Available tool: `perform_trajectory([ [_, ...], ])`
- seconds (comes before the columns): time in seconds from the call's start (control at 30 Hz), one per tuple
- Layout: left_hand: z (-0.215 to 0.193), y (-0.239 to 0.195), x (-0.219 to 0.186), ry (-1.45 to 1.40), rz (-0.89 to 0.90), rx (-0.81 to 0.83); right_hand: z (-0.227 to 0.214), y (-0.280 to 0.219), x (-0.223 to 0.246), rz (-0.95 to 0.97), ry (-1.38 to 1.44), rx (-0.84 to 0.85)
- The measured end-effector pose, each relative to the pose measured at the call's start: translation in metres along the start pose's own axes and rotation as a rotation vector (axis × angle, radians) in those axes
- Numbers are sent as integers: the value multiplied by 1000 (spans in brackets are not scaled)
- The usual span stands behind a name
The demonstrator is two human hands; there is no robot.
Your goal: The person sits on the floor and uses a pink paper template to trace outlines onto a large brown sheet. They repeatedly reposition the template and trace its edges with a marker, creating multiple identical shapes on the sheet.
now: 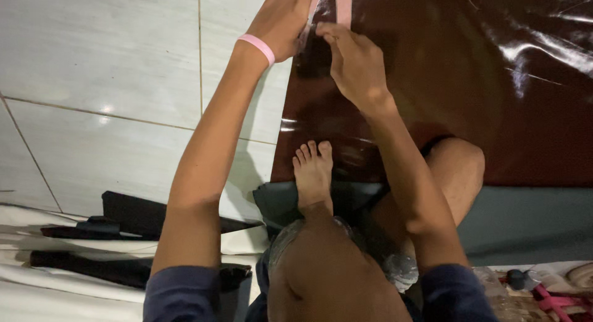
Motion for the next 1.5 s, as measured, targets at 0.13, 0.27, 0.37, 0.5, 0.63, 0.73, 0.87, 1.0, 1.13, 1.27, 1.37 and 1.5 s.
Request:
perform_trajectory([
  [0.13, 3, 0, 0, -14, -5, -7, 0, 12, 0, -27, -36, -17],
  [0.27, -9, 2, -3, -13, 7, -33, -6, 14, -3, 31, -31, 37],
  [0.37, -12, 3, -10, -141, -12, 58, -36, -13, -5, 5, 80, 12],
  [0.5, 17, 9, -40, -98, 5, 142, -87, -57, -46, 168, -8, -86],
  [0.63, 75, 38, -79, -78, 191, 120, -127, -105, -98, 440, -162, -158],
  [0.73, 93, 57, -80, -120, 239, 48, -129, -117, -121, 491, -204, -16],
  [0.87, 70, 51, -56, -311, 201, -145, -111, -118, -137, 549, -220, 201],
  [1.0, 46, 30, -22, -204, -32, -275, -108, -114, -145, 538, -298, 239],
  [1.13, 57, 36, -33, -58, -21, -229, -106, -113, -151, 522, -324, 279],
  [1.27, 69, 47, -40, 11, -96, -139, -105, -113, -154, 527, -340, 298],
  [1.37, 71, 50, -40, -3, -134, -50, -103, -116, -156, 544, -329, 311],
  [1.5, 75, 52, -39, -1, -150, -18, -104, -116, -157, 509, -347, 292],
])
Point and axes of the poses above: each hand's wrist, its own y-axis towards the middle knuckle, its own z-axis out of the palm, x = y × z, the point moved 7 cm from there along y, towards the middle knuckle, and after that the axes turned 11 degrees about z, right-handed, at the moved point
